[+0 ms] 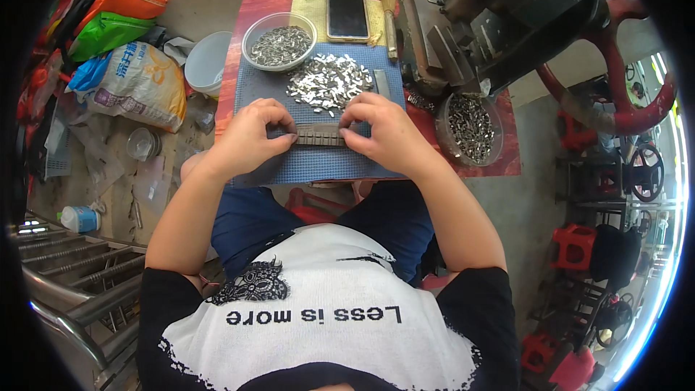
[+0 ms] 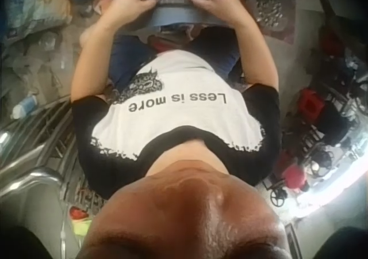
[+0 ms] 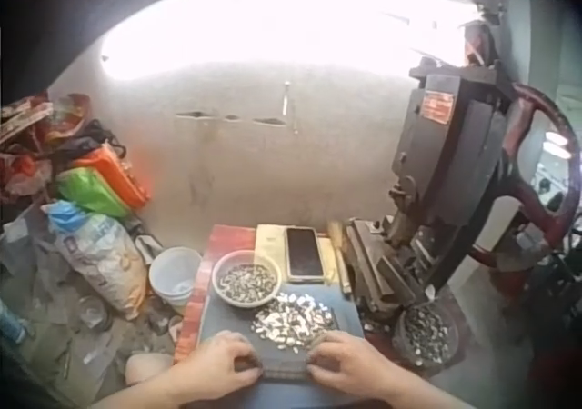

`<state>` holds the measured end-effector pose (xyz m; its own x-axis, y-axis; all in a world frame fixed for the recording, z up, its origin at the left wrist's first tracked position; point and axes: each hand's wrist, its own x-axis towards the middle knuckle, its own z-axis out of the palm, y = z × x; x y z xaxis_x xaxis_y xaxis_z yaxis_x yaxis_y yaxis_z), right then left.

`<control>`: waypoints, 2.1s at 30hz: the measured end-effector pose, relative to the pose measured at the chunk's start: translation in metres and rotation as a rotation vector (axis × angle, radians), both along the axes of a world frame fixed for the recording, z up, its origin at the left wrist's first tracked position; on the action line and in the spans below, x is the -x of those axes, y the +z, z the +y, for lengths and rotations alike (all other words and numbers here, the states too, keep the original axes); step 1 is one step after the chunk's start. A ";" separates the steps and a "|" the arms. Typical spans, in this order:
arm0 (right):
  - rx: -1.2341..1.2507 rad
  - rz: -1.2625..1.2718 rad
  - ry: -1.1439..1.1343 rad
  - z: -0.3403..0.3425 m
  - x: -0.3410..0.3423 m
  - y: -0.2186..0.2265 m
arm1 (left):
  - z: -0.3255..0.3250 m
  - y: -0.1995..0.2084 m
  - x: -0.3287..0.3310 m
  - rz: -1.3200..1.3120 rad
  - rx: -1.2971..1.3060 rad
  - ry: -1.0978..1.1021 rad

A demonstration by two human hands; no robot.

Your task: Manually placing small metal components onto a jig and using a press machine to assemble them.

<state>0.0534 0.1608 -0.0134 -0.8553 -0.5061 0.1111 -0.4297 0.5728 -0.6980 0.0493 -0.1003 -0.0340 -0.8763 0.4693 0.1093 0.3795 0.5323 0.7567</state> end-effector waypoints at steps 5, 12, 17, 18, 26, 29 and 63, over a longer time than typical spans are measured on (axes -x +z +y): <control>-0.003 0.031 -0.016 0.006 -0.012 -0.011 | 0.002 0.010 0.007 -0.279 -0.033 0.020; -0.016 0.152 -0.046 0.002 -0.017 -0.013 | 0.024 0.002 0.016 -0.124 -0.027 0.068; 0.032 0.186 -0.178 0.004 -0.006 -0.016 | 0.054 -0.009 0.027 0.279 0.028 -0.034; 0.031 0.188 -0.182 0.001 -0.003 -0.017 | 0.058 -0.011 0.030 0.317 0.089 -0.055; -0.136 0.229 -0.212 -0.003 0.012 -0.035 | 0.054 -0.009 0.025 0.278 -0.007 -0.016; -0.118 0.269 -0.105 0.000 0.011 -0.031 | 0.041 -0.008 0.015 0.183 -0.131 0.050; -0.035 0.212 -0.027 -0.018 0.002 -0.012 | 0.036 -0.019 0.024 0.180 -0.032 0.119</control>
